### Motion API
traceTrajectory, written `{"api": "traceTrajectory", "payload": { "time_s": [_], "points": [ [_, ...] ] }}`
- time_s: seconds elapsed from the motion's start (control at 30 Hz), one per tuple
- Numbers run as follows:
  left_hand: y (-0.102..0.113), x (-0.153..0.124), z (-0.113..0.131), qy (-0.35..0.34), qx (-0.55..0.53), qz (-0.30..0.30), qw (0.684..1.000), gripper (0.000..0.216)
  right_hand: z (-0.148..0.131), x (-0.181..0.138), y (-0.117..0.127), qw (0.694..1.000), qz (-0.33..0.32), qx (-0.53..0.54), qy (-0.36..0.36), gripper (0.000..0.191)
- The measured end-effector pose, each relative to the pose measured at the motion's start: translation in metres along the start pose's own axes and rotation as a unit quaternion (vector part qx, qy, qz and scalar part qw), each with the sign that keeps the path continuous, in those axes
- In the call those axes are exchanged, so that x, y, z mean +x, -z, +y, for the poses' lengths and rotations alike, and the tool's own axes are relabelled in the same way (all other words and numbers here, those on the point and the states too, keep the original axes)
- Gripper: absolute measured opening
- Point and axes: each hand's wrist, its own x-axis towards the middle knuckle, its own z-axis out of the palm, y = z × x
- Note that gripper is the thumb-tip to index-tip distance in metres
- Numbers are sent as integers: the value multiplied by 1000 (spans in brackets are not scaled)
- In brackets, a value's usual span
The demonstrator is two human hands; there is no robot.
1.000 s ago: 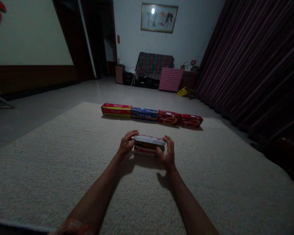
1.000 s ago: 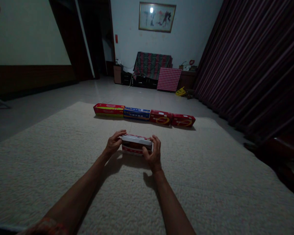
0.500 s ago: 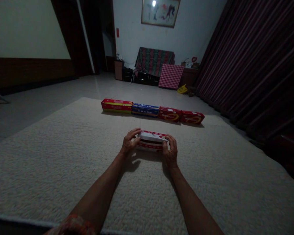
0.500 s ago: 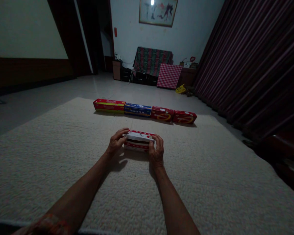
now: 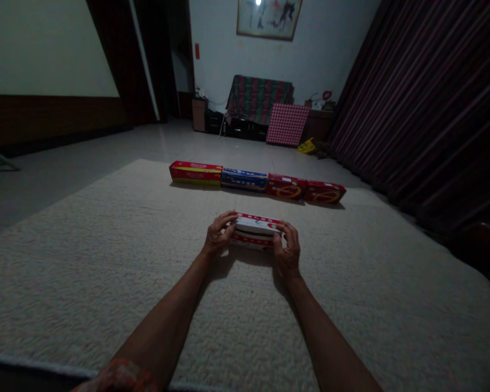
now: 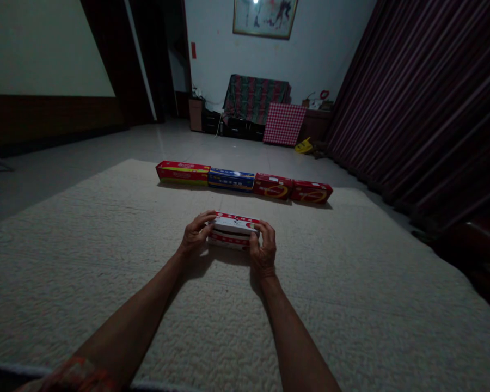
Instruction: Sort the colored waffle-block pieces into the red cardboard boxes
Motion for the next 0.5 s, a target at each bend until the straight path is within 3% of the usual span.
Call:
{"api": "traceTrajectory", "payload": {
  "time_s": [0.27,0.5],
  "points": [
    [4,-3,-4,3,-8,-20,1000,21,1,-3,1,1000,-10,-8,25,17],
    [0,-2,-1,9,5,9,1000,14,-2,-4,1,999,-18,-3,27,15]
  ]
}}
